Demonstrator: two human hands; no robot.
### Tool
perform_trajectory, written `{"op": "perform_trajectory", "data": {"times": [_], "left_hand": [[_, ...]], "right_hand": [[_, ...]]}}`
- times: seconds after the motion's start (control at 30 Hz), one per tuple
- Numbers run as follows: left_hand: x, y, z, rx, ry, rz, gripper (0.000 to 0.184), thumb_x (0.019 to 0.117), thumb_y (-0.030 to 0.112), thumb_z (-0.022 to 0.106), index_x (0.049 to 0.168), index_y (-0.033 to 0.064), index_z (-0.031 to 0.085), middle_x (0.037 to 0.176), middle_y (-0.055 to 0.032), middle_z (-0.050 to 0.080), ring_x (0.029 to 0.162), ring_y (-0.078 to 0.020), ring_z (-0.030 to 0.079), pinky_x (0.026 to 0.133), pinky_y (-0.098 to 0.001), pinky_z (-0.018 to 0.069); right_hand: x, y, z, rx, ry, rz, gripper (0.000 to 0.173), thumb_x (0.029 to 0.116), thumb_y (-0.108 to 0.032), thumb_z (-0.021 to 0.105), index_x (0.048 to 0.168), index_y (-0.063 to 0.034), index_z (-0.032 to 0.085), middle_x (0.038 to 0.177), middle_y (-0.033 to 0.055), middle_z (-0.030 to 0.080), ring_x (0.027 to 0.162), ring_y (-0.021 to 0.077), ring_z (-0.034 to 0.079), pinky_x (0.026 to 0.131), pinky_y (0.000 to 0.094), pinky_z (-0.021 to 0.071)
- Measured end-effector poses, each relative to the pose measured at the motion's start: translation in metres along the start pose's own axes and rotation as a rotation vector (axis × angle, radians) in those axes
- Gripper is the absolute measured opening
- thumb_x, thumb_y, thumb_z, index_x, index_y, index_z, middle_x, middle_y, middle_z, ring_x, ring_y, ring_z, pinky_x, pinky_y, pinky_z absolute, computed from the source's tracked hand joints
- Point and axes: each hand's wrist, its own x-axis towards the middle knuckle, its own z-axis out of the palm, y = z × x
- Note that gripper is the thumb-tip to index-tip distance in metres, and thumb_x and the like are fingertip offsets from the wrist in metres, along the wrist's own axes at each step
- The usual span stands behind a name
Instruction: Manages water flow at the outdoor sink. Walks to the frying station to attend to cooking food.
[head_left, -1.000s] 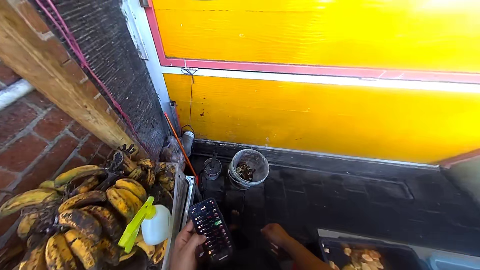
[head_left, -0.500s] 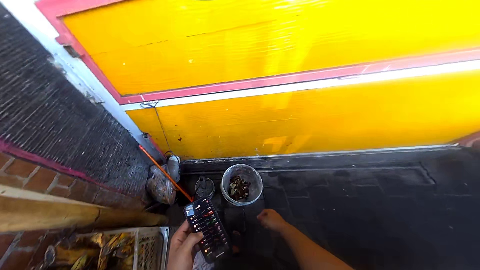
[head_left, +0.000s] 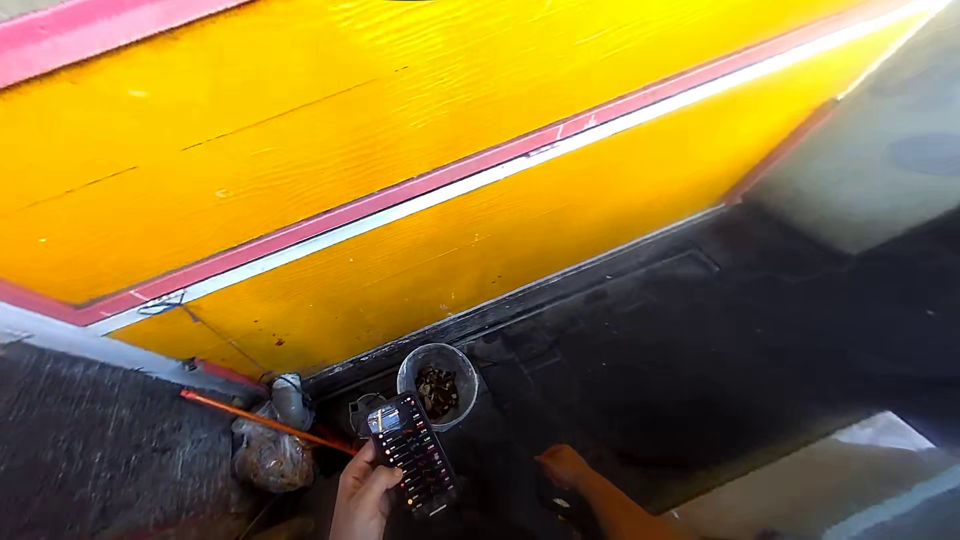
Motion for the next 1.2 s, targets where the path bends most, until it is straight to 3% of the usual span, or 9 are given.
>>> {"op": "perform_trajectory", "data": {"times": [0.23, 0.37, 0.43, 0.6, 0.8, 1.0, 1.2], "left_hand": [[0.066, 0.012, 0.011, 0.026, -0.187, -0.069, 0.040, 0.0909, -0.009, 0.044, 0.129, -0.0094, 0.057, 0.116, -0.0224, 0.070, 0.103, -0.0281, 0.071, 0.090, -0.0441, 0.0602], [0.104, 0.020, 0.009, 0.006, -0.282, -0.064, 0.043, 0.0902, -0.006, 0.046, 0.132, -0.0088, 0.057, 0.120, -0.0235, 0.068, 0.105, -0.0294, 0.070, 0.091, -0.0448, 0.0599], [0.118, 0.026, 0.005, -0.011, -0.293, -0.064, 0.043, 0.0899, -0.006, 0.046, 0.131, -0.0086, 0.056, 0.119, -0.0229, 0.068, 0.105, -0.0287, 0.070, 0.090, -0.0441, 0.0601], [0.153, 0.032, -0.009, -0.045, -0.317, -0.073, 0.044, 0.0901, -0.007, 0.046, 0.133, -0.0085, 0.055, 0.120, -0.0228, 0.068, 0.106, -0.0281, 0.070, 0.091, -0.0435, 0.0596], [0.184, 0.028, 0.000, -0.048, -0.297, -0.124, 0.046, 0.0876, -0.007, 0.046, 0.133, -0.0088, 0.054, 0.118, -0.0234, 0.068, 0.104, -0.0291, 0.070, 0.088, -0.0444, 0.0605], [0.216, 0.021, 0.045, -0.002, -0.325, -0.167, 0.045, 0.0887, -0.009, 0.045, 0.133, -0.0091, 0.053, 0.118, -0.0234, 0.069, 0.103, -0.0298, 0.071, 0.089, -0.0454, 0.0607], [0.264, 0.016, 0.139, 0.116, -0.395, -0.160, 0.044, 0.0885, -0.008, 0.046, 0.131, -0.0078, 0.055, 0.117, -0.0215, 0.069, 0.102, -0.0281, 0.071, 0.089, -0.0449, 0.0605]], "right_hand": [[-0.016, 0.000, -0.012, 0.039, 0.085, 0.021, 0.044, 0.1036, -0.041, 0.058, 0.126, -0.0045, 0.068, 0.110, 0.0161, 0.073, 0.096, 0.0281, 0.072, 0.089, 0.0483, 0.0582], [-0.023, 0.000, -0.010, 0.065, 0.123, 0.099, 0.042, 0.1042, -0.037, 0.058, 0.127, -0.0031, 0.067, 0.109, 0.0164, 0.072, 0.093, 0.0272, 0.072, 0.087, 0.0466, 0.0578], [-0.035, -0.012, -0.008, 0.082, 0.121, 0.140, 0.043, 0.1049, -0.036, 0.057, 0.128, -0.0017, 0.066, 0.113, 0.0175, 0.072, 0.096, 0.0283, 0.071, 0.090, 0.0471, 0.0567], [-0.036, -0.042, -0.002, 0.142, 0.132, 0.139, 0.041, 0.1050, -0.037, 0.057, 0.126, -0.0025, 0.067, 0.106, 0.0148, 0.072, 0.086, 0.0243, 0.070, 0.081, 0.0435, 0.0574], [-0.028, -0.070, -0.028, 0.118, 0.150, 0.082, 0.041, 0.1047, -0.037, 0.058, 0.126, -0.0031, 0.067, 0.105, 0.0145, 0.072, 0.087, 0.0252, 0.070, 0.082, 0.0451, 0.0577], [0.000, -0.053, -0.068, 0.203, 0.168, 0.116, 0.041, 0.1052, -0.037, 0.058, 0.128, -0.0043, 0.067, 0.106, 0.0143, 0.072, 0.087, 0.0246, 0.071, 0.082, 0.0439, 0.0585], [0.037, -0.020, -0.120, 0.324, 0.124, 0.175, 0.040, 0.1061, -0.036, 0.057, 0.125, -0.0030, 0.067, 0.102, 0.0132, 0.071, 0.082, 0.0225, 0.069, 0.078, 0.0413, 0.0576]]}}
